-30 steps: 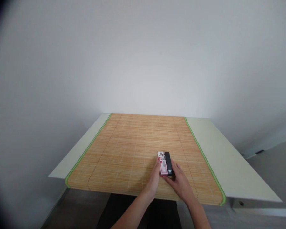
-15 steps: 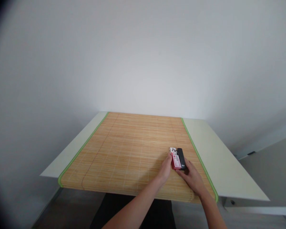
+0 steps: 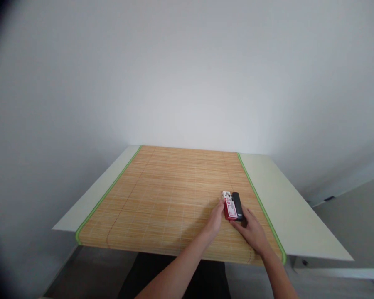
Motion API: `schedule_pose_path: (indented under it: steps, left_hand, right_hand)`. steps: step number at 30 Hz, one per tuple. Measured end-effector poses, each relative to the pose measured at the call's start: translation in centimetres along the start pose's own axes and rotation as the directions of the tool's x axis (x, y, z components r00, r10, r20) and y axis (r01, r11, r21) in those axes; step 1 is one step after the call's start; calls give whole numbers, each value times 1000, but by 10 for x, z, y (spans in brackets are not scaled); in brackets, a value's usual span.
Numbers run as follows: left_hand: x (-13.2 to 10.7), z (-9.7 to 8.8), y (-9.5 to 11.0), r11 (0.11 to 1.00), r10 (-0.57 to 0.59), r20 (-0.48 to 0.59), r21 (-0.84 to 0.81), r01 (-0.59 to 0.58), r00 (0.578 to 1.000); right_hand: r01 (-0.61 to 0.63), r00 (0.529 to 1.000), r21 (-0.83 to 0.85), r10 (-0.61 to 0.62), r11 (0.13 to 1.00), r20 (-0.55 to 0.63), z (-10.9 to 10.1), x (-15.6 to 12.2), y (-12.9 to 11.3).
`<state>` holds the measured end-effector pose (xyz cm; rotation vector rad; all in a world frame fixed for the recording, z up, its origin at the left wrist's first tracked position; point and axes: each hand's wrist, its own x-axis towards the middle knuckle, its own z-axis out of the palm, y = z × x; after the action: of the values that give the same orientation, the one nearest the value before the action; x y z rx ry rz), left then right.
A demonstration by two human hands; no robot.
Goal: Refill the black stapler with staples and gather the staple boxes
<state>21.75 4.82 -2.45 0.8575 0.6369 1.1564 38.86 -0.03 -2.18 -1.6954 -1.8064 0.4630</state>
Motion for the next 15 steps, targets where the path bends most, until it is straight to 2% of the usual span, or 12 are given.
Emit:
schedule_pose_path:
  steps: [8,15]
  left_hand:
    - [-2,-3,12,996,-66,23,62,64,998]
    - [-8,-7,16,991,-25,45,132,19,999]
  right_hand:
    - [5,1000,22,-6,1000,6,-2,0,-4]
    - [3,1000,36,-3,999,7,-2,0,-5]
